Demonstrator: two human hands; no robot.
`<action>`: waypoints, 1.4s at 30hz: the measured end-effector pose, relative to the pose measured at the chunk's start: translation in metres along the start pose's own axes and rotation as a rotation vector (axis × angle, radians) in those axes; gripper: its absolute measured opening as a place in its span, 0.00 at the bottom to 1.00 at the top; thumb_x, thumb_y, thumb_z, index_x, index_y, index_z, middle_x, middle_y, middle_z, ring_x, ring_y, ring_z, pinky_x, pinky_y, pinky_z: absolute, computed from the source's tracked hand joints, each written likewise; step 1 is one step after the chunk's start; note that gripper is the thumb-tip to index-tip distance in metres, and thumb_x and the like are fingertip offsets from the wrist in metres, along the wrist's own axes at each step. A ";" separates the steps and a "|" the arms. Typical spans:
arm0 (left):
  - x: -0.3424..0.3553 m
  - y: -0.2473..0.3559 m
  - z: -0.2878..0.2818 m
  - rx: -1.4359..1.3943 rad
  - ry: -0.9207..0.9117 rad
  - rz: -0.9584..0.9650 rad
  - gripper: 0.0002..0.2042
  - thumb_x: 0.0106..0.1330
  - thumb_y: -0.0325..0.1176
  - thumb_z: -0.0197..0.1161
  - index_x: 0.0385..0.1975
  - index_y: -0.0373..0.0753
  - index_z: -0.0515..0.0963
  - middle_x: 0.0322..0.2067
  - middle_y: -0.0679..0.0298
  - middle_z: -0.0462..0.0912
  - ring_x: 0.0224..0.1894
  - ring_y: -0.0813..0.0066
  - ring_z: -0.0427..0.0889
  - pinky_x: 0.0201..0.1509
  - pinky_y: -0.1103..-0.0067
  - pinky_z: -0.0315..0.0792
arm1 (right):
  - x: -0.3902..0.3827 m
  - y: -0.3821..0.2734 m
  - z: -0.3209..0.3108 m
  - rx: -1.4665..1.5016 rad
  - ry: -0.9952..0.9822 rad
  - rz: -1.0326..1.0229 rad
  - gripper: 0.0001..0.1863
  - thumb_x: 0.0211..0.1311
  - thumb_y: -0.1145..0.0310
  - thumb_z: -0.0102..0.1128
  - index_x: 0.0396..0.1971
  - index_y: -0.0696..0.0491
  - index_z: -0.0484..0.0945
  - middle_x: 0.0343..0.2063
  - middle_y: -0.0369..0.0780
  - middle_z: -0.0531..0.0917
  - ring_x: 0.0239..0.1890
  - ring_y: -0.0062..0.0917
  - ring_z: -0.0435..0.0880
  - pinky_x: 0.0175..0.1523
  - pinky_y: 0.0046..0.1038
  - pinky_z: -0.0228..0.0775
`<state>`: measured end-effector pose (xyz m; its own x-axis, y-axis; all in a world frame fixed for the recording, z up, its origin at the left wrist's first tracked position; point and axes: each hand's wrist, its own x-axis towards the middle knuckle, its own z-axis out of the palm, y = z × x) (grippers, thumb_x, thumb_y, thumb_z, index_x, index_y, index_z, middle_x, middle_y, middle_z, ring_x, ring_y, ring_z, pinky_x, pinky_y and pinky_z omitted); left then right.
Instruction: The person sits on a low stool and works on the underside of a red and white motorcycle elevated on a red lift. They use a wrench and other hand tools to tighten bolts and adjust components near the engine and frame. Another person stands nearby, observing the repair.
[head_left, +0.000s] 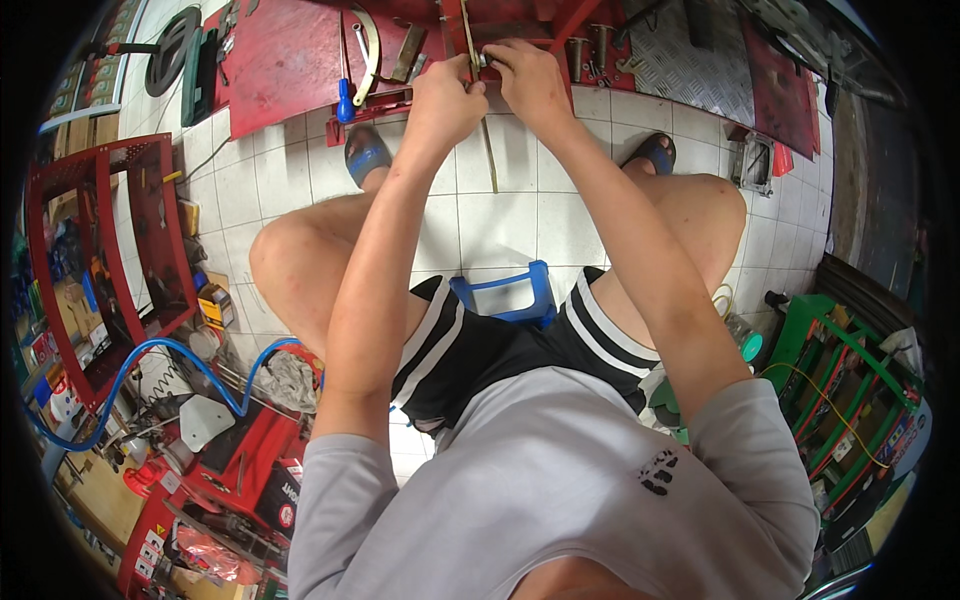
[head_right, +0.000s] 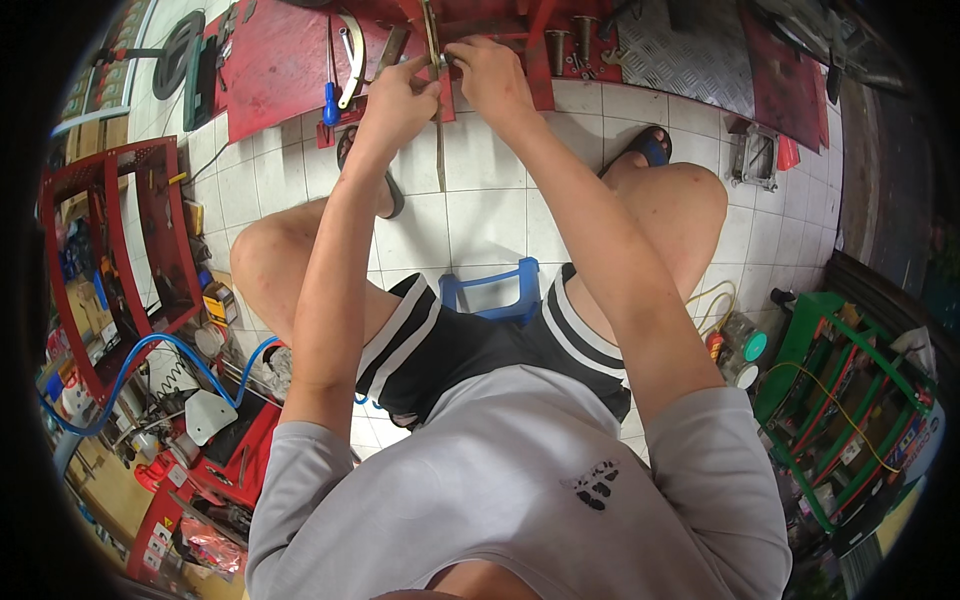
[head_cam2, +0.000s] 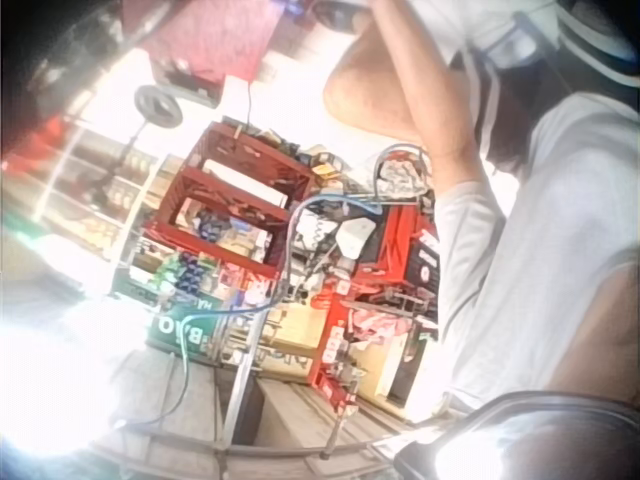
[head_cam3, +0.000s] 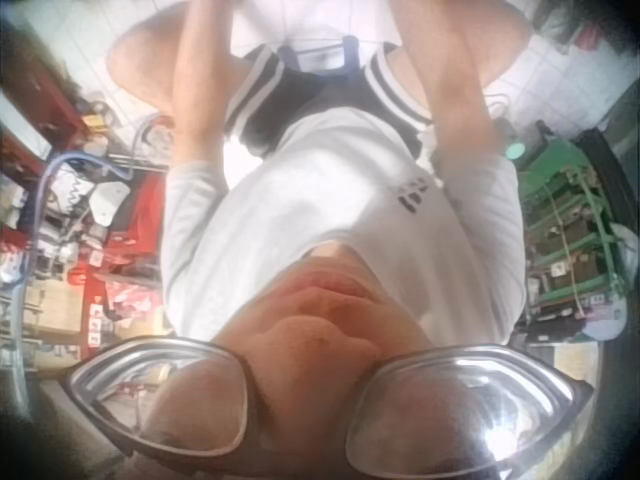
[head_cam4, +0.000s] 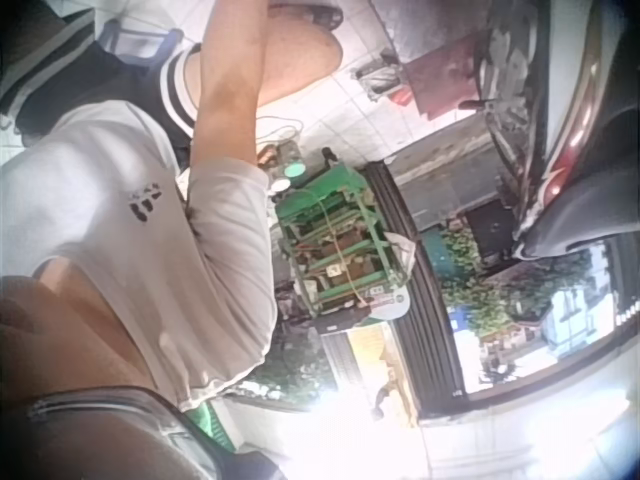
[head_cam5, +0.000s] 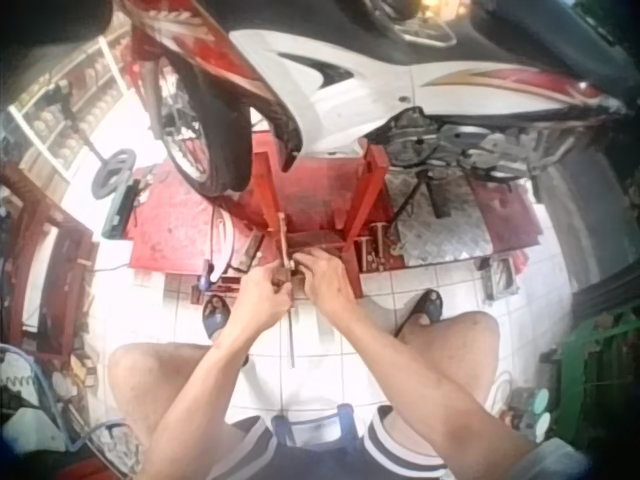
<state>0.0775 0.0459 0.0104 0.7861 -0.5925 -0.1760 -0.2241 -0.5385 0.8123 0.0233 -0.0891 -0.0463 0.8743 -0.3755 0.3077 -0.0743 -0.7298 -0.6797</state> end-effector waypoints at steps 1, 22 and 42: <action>-0.001 0.002 0.000 -0.025 0.008 -0.019 0.17 0.56 0.26 0.60 0.46 0.32 0.77 0.32 0.42 0.82 0.38 0.48 0.82 0.45 0.66 0.73 | 0.000 -0.001 -0.001 -0.008 0.025 -0.010 0.11 0.57 0.76 0.55 0.39 0.55 0.82 0.41 0.45 0.82 0.43 0.42 0.80 0.50 0.37 0.73; 0.005 -0.007 0.003 0.066 -0.027 0.005 0.19 0.61 0.27 0.58 0.54 0.33 0.74 0.32 0.52 0.85 0.31 0.68 0.85 0.39 0.75 0.76 | 0.014 -0.014 -0.021 0.045 -0.372 0.280 0.14 0.57 0.65 0.58 0.38 0.57 0.84 0.25 0.44 0.85 0.28 0.26 0.85 0.40 0.30 0.74; 0.002 0.000 0.010 0.082 0.122 0.034 0.15 0.52 0.26 0.60 0.40 0.29 0.78 0.31 0.43 0.82 0.38 0.45 0.82 0.44 0.66 0.75 | -0.031 0.052 0.020 -0.165 -0.470 0.463 0.16 0.49 0.58 0.68 0.29 0.58 0.85 0.30 0.49 0.85 0.35 0.37 0.86 0.47 0.33 0.76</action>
<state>0.0732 0.0386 0.0049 0.8405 -0.5365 -0.0759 -0.2940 -0.5692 0.7678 0.0024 -0.1040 -0.1047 0.8476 -0.4090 -0.3380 -0.5306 -0.6453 -0.5496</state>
